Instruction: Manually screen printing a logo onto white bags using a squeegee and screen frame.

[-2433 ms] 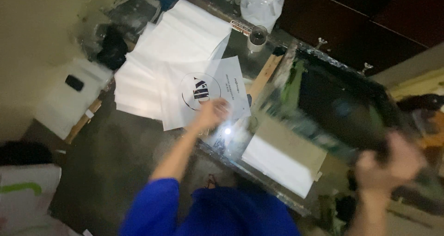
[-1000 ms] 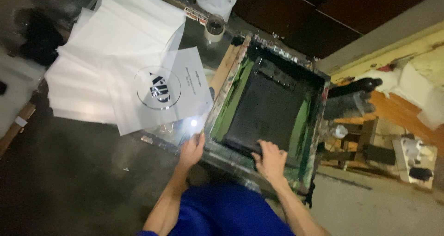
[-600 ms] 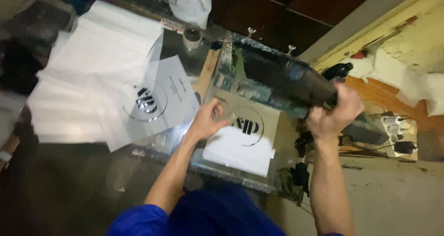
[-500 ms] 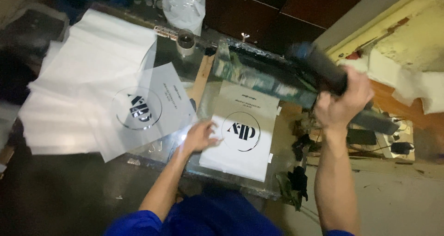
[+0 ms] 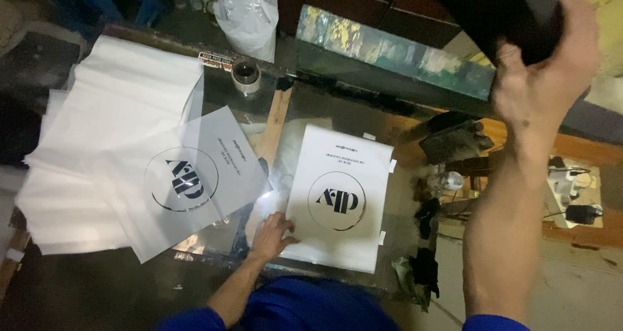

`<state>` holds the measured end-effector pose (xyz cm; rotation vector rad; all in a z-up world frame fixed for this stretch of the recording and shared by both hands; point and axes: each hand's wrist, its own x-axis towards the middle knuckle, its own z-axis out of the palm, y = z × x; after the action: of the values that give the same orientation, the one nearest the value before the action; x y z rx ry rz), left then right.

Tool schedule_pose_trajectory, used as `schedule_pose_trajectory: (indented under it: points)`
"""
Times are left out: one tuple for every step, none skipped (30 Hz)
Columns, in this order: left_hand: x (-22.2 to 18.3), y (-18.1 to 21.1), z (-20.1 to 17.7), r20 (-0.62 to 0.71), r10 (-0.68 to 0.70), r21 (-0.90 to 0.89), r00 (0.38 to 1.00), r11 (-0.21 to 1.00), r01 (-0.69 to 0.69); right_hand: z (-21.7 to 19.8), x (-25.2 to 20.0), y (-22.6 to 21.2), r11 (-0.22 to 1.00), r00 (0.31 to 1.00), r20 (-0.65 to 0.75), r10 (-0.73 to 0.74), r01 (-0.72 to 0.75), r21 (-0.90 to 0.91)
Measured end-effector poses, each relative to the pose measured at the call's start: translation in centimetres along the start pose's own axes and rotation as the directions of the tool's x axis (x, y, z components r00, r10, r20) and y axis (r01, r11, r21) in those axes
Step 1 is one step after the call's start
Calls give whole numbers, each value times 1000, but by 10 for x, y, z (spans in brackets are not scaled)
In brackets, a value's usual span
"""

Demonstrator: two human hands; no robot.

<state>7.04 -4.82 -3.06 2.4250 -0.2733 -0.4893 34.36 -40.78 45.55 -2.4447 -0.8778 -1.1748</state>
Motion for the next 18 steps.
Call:
schedule_pose_trajectory:
  points:
    - [4,2,6,5,-6,-1,1000,1000,6,0,-1,1,1000,1000,4,4,-4,5]
    - [11,3,10,3,-30,2,1000,1000,30,-1,-1,2,999,1000,13,8,-8,34]
    - [17,3,15,0,-54,4,999,999,54,-2,-2,2,998,1000,23,11,-12,62]
    - [15,35,-7,7,-60,2,998,998,60,-3,-4,1,998,999,29,16,-18,67]
    - [12,67,-30,30,-332,-261,943,908,328,-4,-7,-1,1000,999,44,6,-7,30]
    - [20,96,-59,104,-559,-488,823,692,532,-4,-3,0,1000,999,44,-11,11,-12]
    - [18,86,-41,95,-557,-486,825,697,527,-2,-4,2,1000,999,34,-12,12,-14]
    - [11,78,-19,-219,-288,-430,932,886,173,-1,-8,2,1000,1000,25,-2,2,-28]
    - [2,72,5,-483,42,-253,875,949,-186,-2,-12,2,999,1000,16,8,-8,-42]
    - [-2,57,19,-491,45,-245,870,951,-188,1,-16,5,999,1000,6,5,-4,-39]
    - [-6,43,32,-400,-148,-438,905,898,-46,4,-20,8,999,1000,8,8,-8,-53]
    - [-1,26,40,-278,-311,-598,909,797,90,6,-21,13,997,1000,0,12,-12,-75]
    - [3,22,18,-296,-298,-587,908,806,74,8,-19,13,997,1000,-22,8,-9,-81]
    - [-3,23,4,-113,-369,-611,923,758,228,7,-21,11,997,1000,-15,20,-21,-73]
    - [-8,23,-9,72,-428,-605,901,699,381,8,-24,8,997,999,-9,31,-32,-65]
    - [-8,21,-15,74,-435,-610,898,692,385,6,-24,5,998,1000,-3,27,-28,-58]
    - [-8,17,-22,41,-426,-627,904,693,355,4,-25,1,998,1000,5,30,-30,-57]
    - [-4,13,-32,-1,-419,-643,908,696,320,4,-21,-2,998,1000,6,29,-29,-54]
